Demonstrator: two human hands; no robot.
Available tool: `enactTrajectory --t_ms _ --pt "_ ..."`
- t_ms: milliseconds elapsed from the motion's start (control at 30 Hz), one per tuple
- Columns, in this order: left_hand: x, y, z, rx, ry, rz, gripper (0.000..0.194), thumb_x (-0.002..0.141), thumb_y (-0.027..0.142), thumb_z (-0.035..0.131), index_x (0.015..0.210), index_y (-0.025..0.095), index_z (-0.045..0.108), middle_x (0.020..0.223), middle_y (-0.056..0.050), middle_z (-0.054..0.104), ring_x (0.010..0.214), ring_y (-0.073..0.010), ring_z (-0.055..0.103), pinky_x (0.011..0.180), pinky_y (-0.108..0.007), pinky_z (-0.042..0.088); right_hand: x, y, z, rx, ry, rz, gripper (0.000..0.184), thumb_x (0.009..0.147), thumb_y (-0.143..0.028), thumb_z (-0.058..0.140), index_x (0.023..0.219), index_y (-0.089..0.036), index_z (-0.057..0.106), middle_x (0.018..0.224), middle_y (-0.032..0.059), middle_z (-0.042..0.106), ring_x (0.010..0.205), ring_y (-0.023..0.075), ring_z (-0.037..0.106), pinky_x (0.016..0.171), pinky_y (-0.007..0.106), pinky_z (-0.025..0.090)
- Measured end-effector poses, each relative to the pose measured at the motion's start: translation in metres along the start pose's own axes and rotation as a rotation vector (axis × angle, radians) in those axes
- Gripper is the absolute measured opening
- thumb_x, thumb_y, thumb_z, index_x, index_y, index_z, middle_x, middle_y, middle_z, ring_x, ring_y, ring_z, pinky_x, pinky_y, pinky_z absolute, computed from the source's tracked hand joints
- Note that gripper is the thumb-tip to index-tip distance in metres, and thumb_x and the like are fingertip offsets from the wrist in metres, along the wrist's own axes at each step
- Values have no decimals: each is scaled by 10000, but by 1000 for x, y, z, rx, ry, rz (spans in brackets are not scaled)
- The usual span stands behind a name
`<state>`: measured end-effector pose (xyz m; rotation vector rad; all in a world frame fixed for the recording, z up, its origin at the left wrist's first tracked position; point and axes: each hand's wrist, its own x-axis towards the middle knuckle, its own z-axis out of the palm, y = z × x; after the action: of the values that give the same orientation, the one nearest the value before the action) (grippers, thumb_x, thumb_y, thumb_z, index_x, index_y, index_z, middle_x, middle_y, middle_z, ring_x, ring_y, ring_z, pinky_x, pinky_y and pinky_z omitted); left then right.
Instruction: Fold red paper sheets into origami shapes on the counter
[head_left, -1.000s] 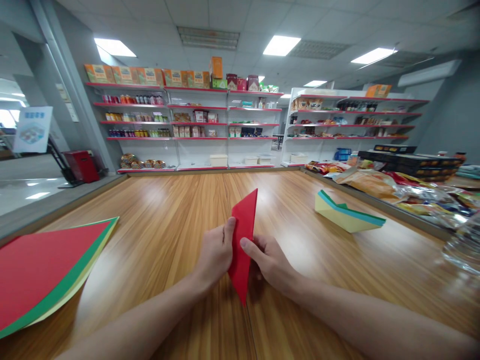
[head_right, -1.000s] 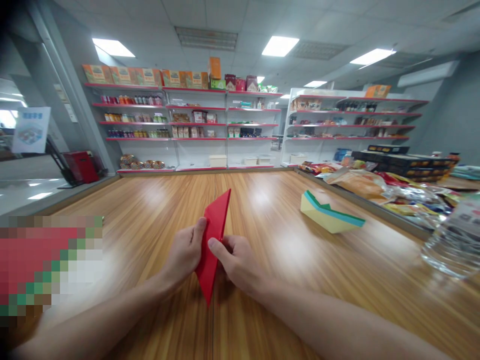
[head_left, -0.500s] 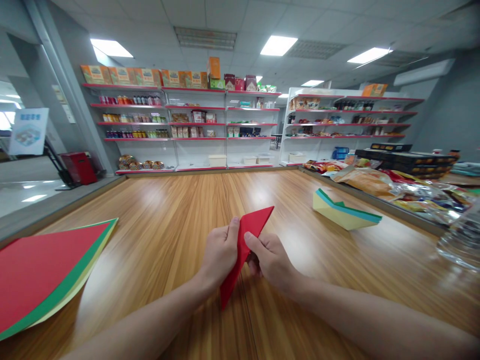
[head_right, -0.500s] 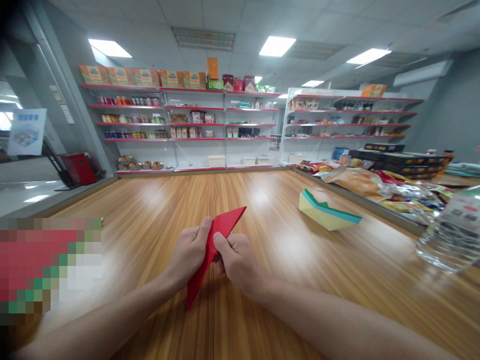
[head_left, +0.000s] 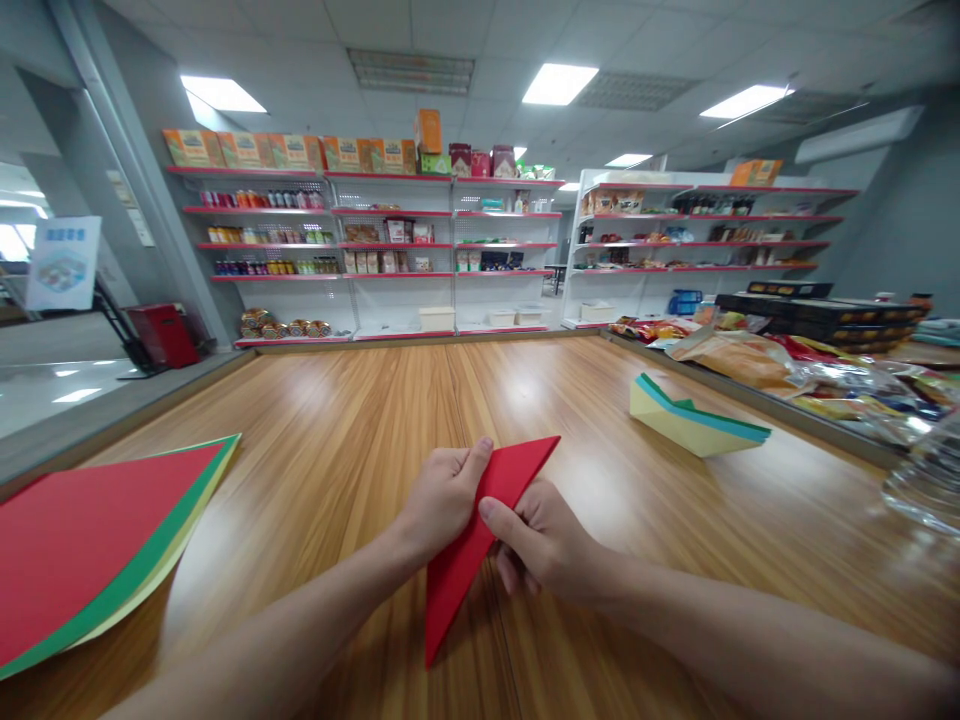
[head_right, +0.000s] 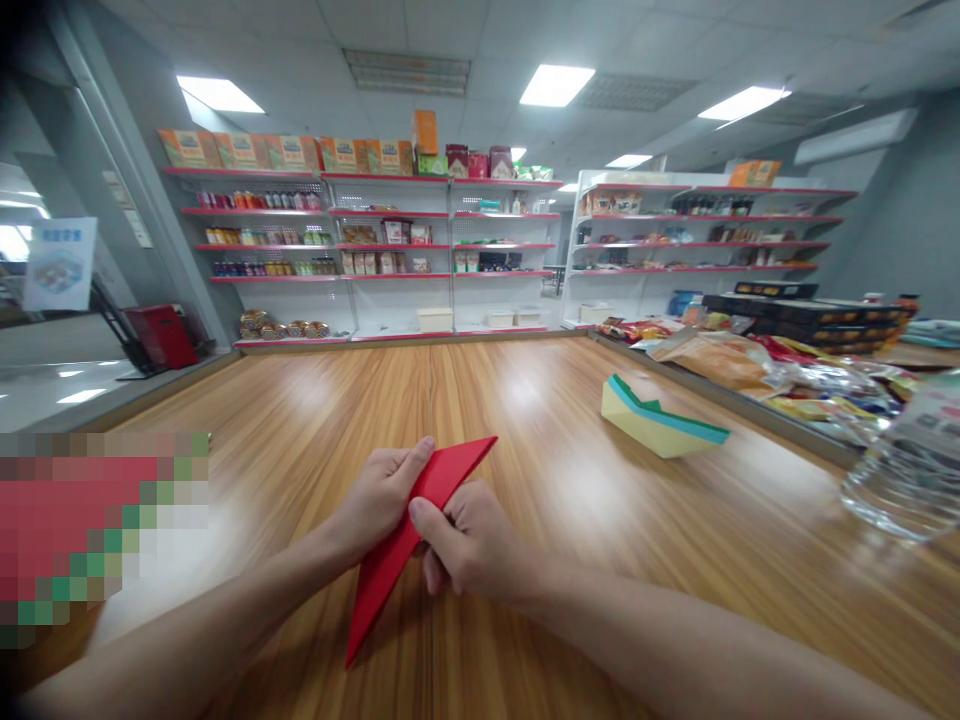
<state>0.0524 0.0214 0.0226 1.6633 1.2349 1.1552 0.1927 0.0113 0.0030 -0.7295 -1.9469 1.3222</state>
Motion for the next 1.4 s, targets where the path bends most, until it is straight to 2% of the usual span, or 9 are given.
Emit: enactTrajectory --t_ms 67,200,267,433,533,733,1000,1167,1400 --pt "3 1 -3 95 8 -18 561 878 553 362 461 180 401 418 20 395 393 -103 344 402 -232 197 2 0 0 31 10 36 612 869 -601 393 481 -138 492 377 12 482 268 54 371 263 157 236" --pt "3 2 -4 293 180 62 554 902 492 355 447 178 373 437 27 367 413 -96 334 426 -234 209 4 3 6 85 39 80 607 870 -615 375 530 -133 517 417 10 503 310 59 417 296 150 287" --pt "1 0 -3 291 243 77 541 910 471 348 454 180 352 445 33 344 416 -92 317 427 -232 208 4 3 8 41 17 68 651 886 -614 334 502 -125 529 414 20 500 319 57 418 306 151 288" --pt "0 -2 1 264 255 -30 581 888 510 372 410 182 341 411 33 313 380 -84 287 396 -233 181 1 0 9 -43 -10 98 681 871 -652 306 454 -144 482 371 15 460 273 54 377 270 157 251" --pt "-4 3 4 93 221 -91 581 848 575 410 419 188 346 409 36 314 368 -81 288 371 -224 182 -2 -6 8 -41 -51 91 690 857 -674 314 446 -144 474 374 17 462 266 52 373 253 152 241" --pt "-16 16 20 -422 97 -315 553 775 643 495 475 186 417 412 22 401 362 -101 385 341 -215 293 -7 -15 7 185 -172 144 672 845 -685 338 527 -126 533 413 17 508 257 70 410 229 162 282" --pt "-1 -5 15 -263 257 -208 577 812 631 440 446 188 391 398 26 376 350 -89 370 328 -198 233 4 2 2 33 111 65 654 872 -624 359 457 -138 495 357 14 463 275 68 405 255 155 260" --pt "-1 -4 12 -180 455 -138 572 778 653 481 455 212 313 422 57 310 371 -75 292 339 -208 210 5 0 4 -31 -16 99 598 886 -574 373 489 -144 493 370 -6 449 300 69 415 283 155 273" --pt "-5 -12 20 -193 427 -164 594 765 685 457 438 204 340 419 46 331 380 -84 302 352 -221 226 2 0 1 -166 -5 74 611 914 -523 325 440 -158 452 333 -6 419 265 67 388 253 154 230"
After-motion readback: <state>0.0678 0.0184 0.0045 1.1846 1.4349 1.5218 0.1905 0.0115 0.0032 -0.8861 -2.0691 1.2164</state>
